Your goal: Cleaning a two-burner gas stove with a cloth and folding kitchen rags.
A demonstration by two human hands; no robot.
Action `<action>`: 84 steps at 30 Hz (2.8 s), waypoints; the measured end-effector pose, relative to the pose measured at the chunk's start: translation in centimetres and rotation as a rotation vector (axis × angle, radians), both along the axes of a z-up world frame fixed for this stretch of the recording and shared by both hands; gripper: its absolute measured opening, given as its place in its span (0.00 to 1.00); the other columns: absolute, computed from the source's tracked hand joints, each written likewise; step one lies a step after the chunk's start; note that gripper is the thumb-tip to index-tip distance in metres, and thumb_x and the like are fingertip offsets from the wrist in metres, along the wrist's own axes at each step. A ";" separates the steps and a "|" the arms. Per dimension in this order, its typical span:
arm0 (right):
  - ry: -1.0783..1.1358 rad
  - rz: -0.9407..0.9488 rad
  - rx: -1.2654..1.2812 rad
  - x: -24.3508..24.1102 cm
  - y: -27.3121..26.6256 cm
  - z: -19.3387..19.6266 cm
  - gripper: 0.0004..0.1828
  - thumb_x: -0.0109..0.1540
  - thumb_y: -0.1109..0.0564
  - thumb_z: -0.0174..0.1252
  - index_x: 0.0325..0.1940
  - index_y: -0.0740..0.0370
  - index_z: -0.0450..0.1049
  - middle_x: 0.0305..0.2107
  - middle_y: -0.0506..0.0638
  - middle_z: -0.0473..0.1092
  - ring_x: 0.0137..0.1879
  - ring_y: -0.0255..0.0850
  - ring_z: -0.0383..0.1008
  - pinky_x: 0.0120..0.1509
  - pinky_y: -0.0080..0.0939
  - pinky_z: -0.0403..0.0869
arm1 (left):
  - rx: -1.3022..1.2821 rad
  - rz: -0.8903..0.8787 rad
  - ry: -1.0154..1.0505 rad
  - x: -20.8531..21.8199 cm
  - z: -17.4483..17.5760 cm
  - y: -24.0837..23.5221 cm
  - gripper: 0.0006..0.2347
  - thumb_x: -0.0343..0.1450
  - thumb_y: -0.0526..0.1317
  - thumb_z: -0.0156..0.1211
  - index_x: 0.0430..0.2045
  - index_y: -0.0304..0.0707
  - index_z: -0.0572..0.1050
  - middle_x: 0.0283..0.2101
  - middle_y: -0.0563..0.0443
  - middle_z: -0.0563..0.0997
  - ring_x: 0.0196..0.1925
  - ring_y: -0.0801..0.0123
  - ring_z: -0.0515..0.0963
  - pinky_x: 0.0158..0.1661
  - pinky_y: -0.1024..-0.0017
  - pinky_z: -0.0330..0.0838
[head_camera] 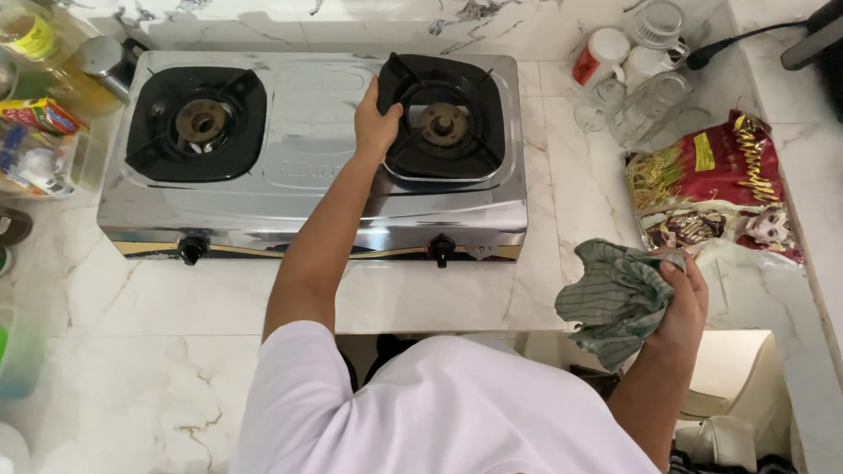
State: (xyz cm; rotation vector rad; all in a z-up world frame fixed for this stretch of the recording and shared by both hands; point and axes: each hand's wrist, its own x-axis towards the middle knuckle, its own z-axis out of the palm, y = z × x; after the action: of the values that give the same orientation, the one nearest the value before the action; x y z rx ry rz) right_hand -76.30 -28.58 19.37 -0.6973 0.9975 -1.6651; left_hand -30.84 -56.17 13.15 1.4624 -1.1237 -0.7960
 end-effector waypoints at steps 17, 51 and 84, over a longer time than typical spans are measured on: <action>0.006 0.060 -0.037 -0.7 -3.6 -0.7 0.09 0.67 0.64 0.52 0.50 0.70 0.73 0.38 0.56 0.73 0.42 0.44 0.75 0.49 0.41 0.75 | -0.149 0.065 -0.395 0.9 -4.3 -1.1 0.24 0.66 0.34 0.65 0.56 0.22 0.69 0.45 0.28 0.82 0.50 0.40 0.81 0.50 0.57 0.75; -0.026 0.087 -0.011 -0.6 -4.4 -2.6 0.09 0.67 0.64 0.51 0.50 0.69 0.73 0.39 0.56 0.73 0.44 0.44 0.75 0.52 0.41 0.76 | -0.042 0.180 -0.902 -0.1 -2.6 -0.4 0.15 0.64 0.41 0.71 0.38 0.30 0.78 0.50 0.40 0.70 0.56 0.47 0.70 0.42 0.60 0.79; 0.187 1.383 0.088 23.1 -3.7 -2.9 0.05 0.65 0.63 0.57 0.44 0.64 0.72 0.34 0.49 0.73 0.39 0.36 0.74 0.44 0.35 0.74 | -0.195 0.552 -0.206 0.3 -2.3 42.0 0.08 0.75 0.32 0.60 0.48 0.34 0.78 0.43 0.47 0.84 0.40 0.68 0.84 0.38 0.71 0.79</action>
State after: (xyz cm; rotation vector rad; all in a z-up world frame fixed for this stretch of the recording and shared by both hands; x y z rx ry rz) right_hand -53.25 -32.30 16.51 -1.1216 0.4384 -0.3453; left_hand -30.49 -14.13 10.82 1.6044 -0.8514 -0.1504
